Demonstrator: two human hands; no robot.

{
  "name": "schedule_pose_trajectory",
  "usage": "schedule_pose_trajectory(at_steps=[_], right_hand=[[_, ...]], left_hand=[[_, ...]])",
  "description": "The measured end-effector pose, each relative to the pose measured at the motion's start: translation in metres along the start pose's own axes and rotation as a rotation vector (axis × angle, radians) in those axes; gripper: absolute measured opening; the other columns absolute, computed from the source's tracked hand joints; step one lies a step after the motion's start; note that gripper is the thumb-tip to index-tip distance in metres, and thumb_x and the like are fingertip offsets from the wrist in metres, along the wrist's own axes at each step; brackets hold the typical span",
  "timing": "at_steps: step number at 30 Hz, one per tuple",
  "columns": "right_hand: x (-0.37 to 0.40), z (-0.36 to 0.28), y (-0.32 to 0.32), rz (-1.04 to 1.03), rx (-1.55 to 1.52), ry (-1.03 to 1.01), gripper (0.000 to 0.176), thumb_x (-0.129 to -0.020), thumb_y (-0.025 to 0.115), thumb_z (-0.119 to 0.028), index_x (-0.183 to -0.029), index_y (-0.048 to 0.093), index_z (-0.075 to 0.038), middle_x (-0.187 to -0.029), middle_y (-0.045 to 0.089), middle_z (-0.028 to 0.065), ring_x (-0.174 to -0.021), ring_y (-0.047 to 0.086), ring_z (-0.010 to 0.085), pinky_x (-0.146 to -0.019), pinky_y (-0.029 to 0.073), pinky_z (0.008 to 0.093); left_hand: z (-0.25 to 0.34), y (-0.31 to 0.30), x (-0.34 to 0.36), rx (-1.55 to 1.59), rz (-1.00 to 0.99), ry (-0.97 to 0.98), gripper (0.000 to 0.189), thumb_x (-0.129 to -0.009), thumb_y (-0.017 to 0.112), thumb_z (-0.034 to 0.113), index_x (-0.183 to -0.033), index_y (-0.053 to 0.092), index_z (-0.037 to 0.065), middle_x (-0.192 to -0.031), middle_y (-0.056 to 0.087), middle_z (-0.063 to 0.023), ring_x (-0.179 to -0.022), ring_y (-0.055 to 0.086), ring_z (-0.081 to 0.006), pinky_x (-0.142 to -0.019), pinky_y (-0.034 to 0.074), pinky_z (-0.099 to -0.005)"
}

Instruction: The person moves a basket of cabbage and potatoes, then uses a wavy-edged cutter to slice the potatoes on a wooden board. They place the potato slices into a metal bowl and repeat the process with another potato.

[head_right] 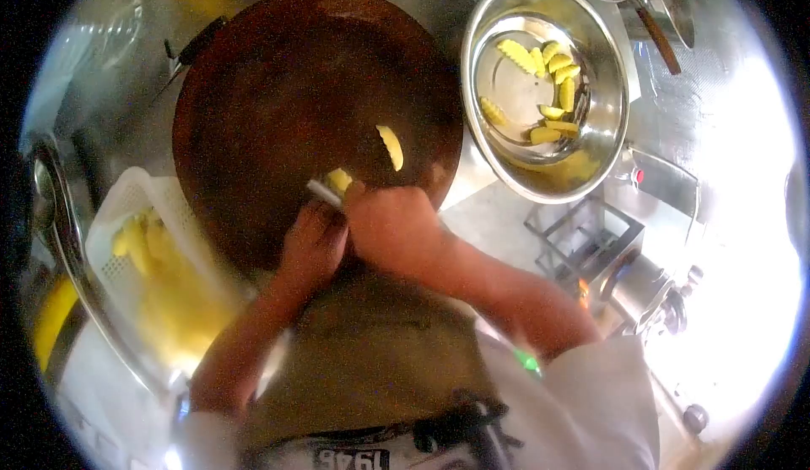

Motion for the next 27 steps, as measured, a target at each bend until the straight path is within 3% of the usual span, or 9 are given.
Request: schedule_pose_trajectory(at_steps=[4,7,11,17,20,23,24,25,27], right_hand=[[0.007,0.006,-0.005,0.086,-0.044,0.284,0.029,-0.091,0.056,-0.026,-0.091,0.053,0.002,-0.061,0.061,0.021,-0.055,0.062,0.0414,-0.051,0.052,0.0491],[0.023,-0.011,-0.011,0.089,-0.13,0.221,0.027,-0.09,0.058,-0.026,-0.089,0.052,0.001,-0.064,0.062,0.0211,-0.056,0.063,0.0396,-0.052,0.052,0.049],[0.025,-0.023,0.001,0.063,-0.025,0.036,0.023,-0.085,0.061,-0.021,-0.086,0.048,-0.002,-0.063,0.062,0.0197,-0.054,0.063,0.0381,-0.05,0.052,0.0484],[0.021,-0.028,0.009,0.092,0.016,0.013,0.019,-0.084,0.057,-0.018,-0.085,0.048,-0.002,-0.063,0.062,0.0192,-0.055,0.063,0.0378,-0.052,0.052,0.049],[0.002,-0.023,0.012,0.039,0.115,-0.069,0.014,-0.083,0.052,-0.011,-0.087,0.053,0.003,-0.062,0.063,0.0159,-0.052,0.065,0.0292,-0.044,0.052,0.0409],[0.006,-0.011,0.001,0.047,0.184,-0.044,0.014,-0.084,0.052,-0.012,-0.086,0.056,0.001,-0.064,0.064,0.015,-0.054,0.066,0.0283,-0.047,0.054,0.0404],[0.01,0.002,-0.005,0.128,0.078,-0.106,0.02,-0.087,0.053,-0.018,-0.085,0.058,0.001,-0.068,0.064,0.0179,-0.06,0.067,0.032,-0.054,0.054,0.0427],[0.015,0.016,-0.016,0.131,-0.095,0.017,0.024,-0.088,0.055,-0.022,-0.086,0.058,0.002,-0.07,0.064,0.0198,-0.064,0.066,0.0348,-0.057,0.054,0.0439],[0.028,0.044,-0.028,0.188,-0.275,0.184,0.03,-0.089,0.056,-0.027,-0.086,0.057,0.003,-0.075,0.064,0.0232,-0.069,0.065,0.0397,-0.061,0.053,0.0465]], left_hand=[[-0.004,-0.002,0.009,-0.081,0.131,0.08,0.027,-0.073,0.066,-0.001,-0.1,0.064,-0.004,-0.111,0.06,-0.0151,-0.105,0.059,-0.0314,-0.086,0.053,-0.038],[0.002,-0.007,0.015,-0.027,0.19,0.068,0.027,-0.07,0.067,-0.002,-0.097,0.064,-0.003,-0.107,0.061,-0.0148,-0.101,0.06,-0.0317,-0.084,0.053,-0.0384],[0.001,-0.01,0.006,0.048,0.181,0.09,0.025,-0.068,0.067,0.0,-0.093,0.065,-0.002,-0.1,0.061,-0.0138,-0.095,0.06,-0.0323,-0.079,0.054,-0.0391],[-0.004,-0.003,0.009,0.049,0.153,0.062,0.02,-0.068,0.066,0.004,-0.088,0.064,0.001,-0.098,0.061,-0.0135,-0.092,0.06,-0.0328,-0.076,0.054,-0.0399],[-0.002,-0.002,0.012,0.013,0.124,0.031,0.019,-0.069,0.066,0.005,-0.087,0.064,0.001,-0.098,0.061,-0.0135,-0.09,0.06,-0.0326,-0.075,0.053,-0.0398],[-0.002,0.0,0.01,-0.023,0.142,0.009,0.021,-0.071,0.068,0.005,-0.091,0.063,0.001,-0.096,0.061,-0.0135,-0.085,0.061,-0.032,-0.071,0.053,-0.0399],[-0.006,0.003,0.013,-0.038,0.161,-0.001,0.024,-0.072,0.069,0.006,-0.095,0.063,0.002,-0.096,0.061,-0.0137,-0.081,0.061,-0.0323,-0.069,0.053,-0.0407],[-0.006,0.003,0.014,-0.056,0.18,-0.019,0.027,-0.074,0.071,0.007,-0.099,0.063,0.002,-0.095,0.061,-0.0139,-0.078,0.061,-0.0326,-0.066,0.053,-0.0415],[0.005,0.0,0.017,0.1,0.172,-0.296,0.028,-0.076,0.068,0.006,-0.102,0.061,0.001,-0.098,0.06,-0.0147,-0.081,0.061,-0.0322,-0.071,0.053,-0.04]])
Point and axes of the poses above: each hand's wrist, its own x-axis away from the middle knuckle, its own y-axis out of the palm, z = x × y, the point moved 1 cm from there along -x, towards the middle knuckle
